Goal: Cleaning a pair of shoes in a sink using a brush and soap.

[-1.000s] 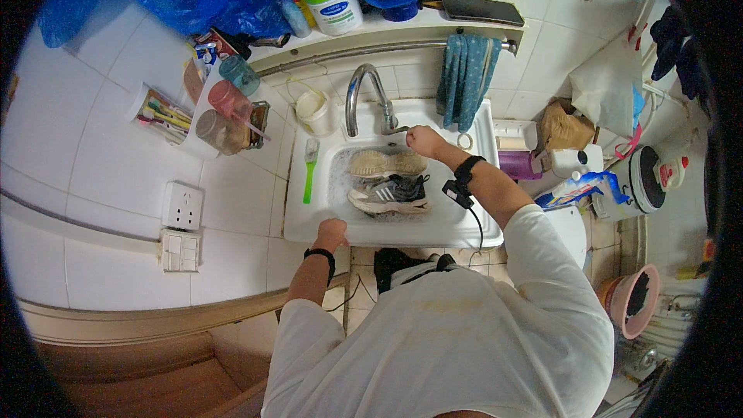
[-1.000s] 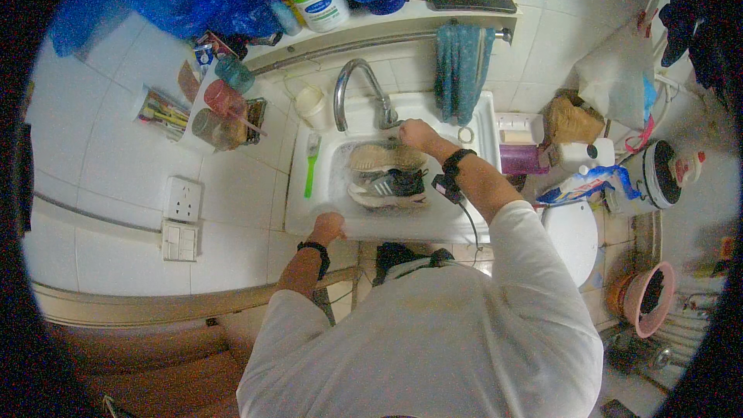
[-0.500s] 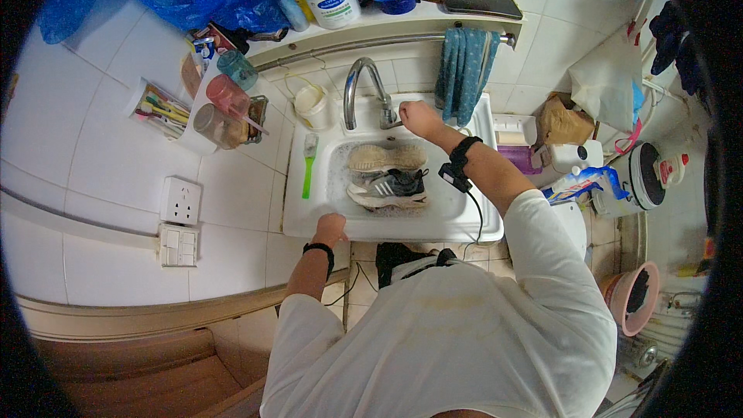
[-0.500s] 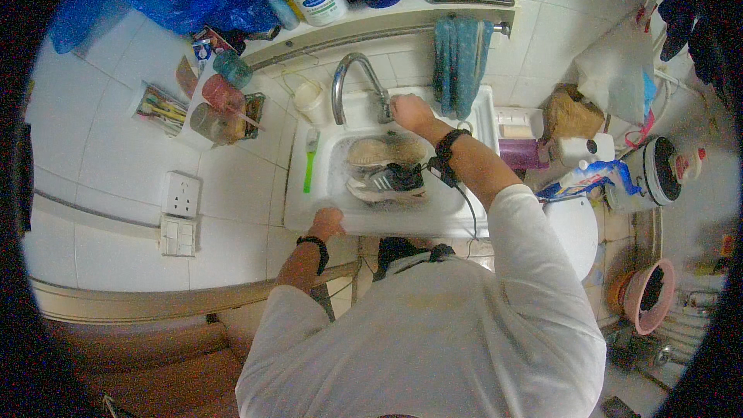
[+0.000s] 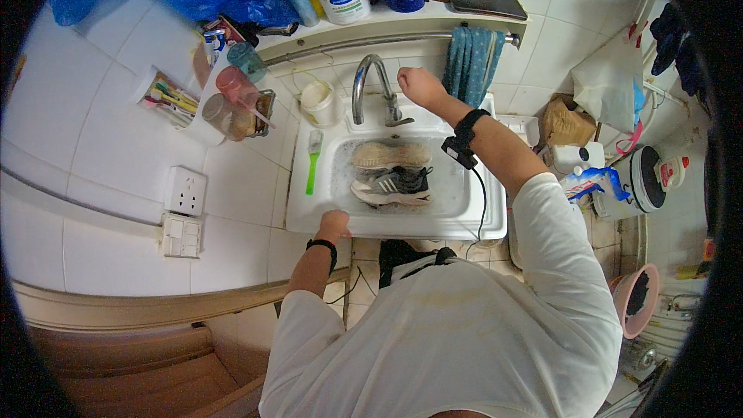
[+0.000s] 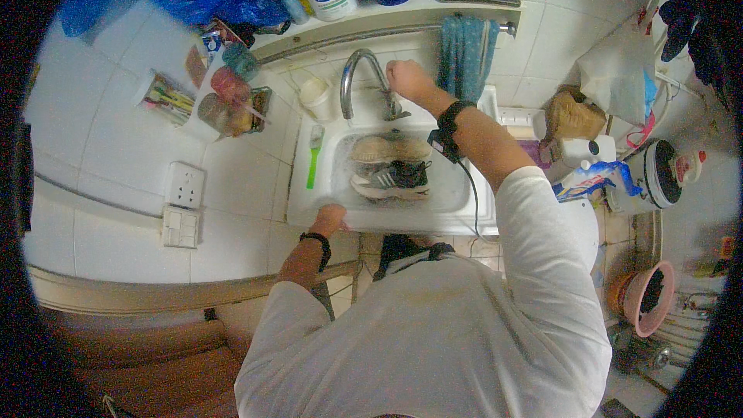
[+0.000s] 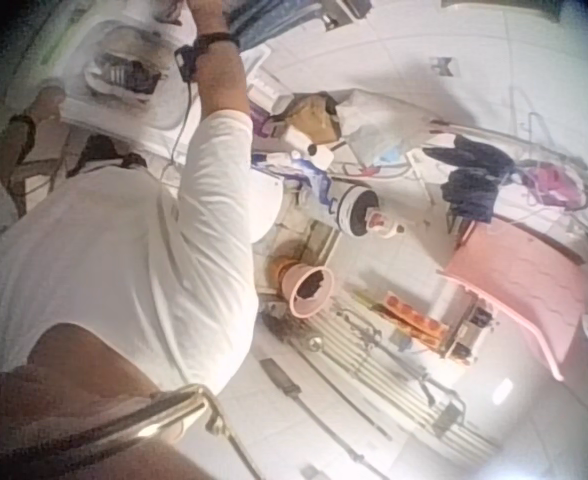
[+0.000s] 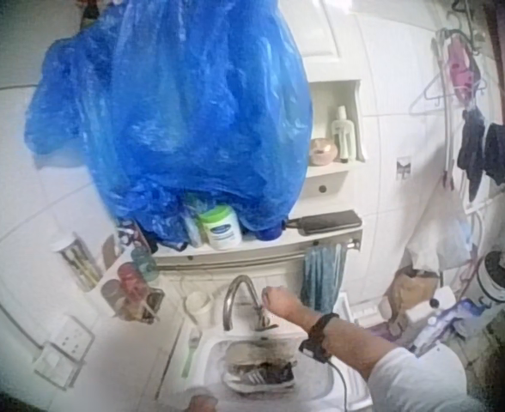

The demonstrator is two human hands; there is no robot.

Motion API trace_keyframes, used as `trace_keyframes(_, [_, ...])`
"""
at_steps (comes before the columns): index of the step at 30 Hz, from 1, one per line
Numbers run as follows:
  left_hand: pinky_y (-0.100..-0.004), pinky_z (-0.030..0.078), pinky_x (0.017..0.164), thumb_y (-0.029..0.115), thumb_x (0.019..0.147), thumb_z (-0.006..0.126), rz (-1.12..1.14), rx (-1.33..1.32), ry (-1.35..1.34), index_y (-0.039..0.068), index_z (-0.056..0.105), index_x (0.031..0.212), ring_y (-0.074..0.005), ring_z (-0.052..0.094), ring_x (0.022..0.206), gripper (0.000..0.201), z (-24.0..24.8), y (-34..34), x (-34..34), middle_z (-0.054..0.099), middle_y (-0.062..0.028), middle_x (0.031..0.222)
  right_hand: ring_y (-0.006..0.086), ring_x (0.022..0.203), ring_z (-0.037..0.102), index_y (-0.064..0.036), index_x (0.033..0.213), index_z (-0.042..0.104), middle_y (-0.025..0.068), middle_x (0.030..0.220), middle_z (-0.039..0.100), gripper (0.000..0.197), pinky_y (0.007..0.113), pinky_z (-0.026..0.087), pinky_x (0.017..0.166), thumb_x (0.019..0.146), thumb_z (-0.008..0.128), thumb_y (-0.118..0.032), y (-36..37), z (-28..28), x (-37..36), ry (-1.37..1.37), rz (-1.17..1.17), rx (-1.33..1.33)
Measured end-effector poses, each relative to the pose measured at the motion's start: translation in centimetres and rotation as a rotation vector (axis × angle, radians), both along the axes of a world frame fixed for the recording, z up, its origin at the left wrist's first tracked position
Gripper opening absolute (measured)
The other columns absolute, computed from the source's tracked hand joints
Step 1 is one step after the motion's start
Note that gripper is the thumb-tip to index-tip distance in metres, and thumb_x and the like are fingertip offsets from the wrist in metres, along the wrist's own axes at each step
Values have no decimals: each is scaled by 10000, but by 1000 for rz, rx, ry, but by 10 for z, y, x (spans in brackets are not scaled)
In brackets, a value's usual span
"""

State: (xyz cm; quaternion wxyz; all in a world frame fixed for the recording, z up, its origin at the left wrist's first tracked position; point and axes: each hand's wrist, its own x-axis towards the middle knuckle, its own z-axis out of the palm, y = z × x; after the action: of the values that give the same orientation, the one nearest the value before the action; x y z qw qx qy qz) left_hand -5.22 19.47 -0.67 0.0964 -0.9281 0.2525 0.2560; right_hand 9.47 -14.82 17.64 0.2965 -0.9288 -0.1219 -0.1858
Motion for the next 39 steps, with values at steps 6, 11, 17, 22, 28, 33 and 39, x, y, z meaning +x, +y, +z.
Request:
trace_keyframes(6, [-410,472,710,307,592,751,-52,-83,14,-20,622,699,-330,597,789,367,-21,13,7,603,-195,768,405,693,573,-39,766,609,226,741,588,231,506,450,680,812,441,-190,-1,15,3,3,-44,-41])
trace_keyframes(11, [-412,473,712,323,633,729,-108,-37,12,-18,630,724,-322,604,783,366,-11,8,12,610,-183,779,403,700,574,-50,765,610,213,743,594,232,507,451,686,815,436,-195,0,19,3,15,-82,-59])
trace_keyframes(17, [-414,468,693,389,722,666,-92,-152,86,-41,612,752,-312,591,785,434,19,-31,40,621,-174,807,392,693,581,-60,789,612,197,747,605,232,491,460,680,815,432,-204,8,5,-4,52,-108,-93])
trace_keyframes(22, [-409,466,705,357,751,627,-185,-623,-85,13,515,1032,-319,583,825,458,71,-97,49,599,-151,821,375,690,593,-58,797,612,201,736,607,233,468,473,666,811,437,-211,23,-7,-17,140,-90,-196])
trace_keyframes(28, [-410,446,787,203,688,709,-95,-817,-212,18,355,1171,-351,509,998,626,151,-156,48,461,-199,1145,375,639,580,-48,746,584,186,678,593,190,468,465,596,778,483,-205,17,-35,-30,152,-113,-352])
trace_keyframes(33, [-404,337,955,225,567,790,-134,-1103,-528,6,255,1284,-350,358,1167,921,168,-166,57,299,-189,1297,368,710,603,-31,804,620,202,777,619,234,438,486,626,767,495,-226,32,-21,-48,308,-89,-350])
trace_keyframes(39, [-403,311,996,262,520,822,-333,-1138,-412,54,236,1321,-349,326,1199,1014,166,-192,77,275,-165,1331,348,847,564,-39,938,571,214,920,574,263,421,457,714,773,519,-237,1,-78,-34,110,121,-380])
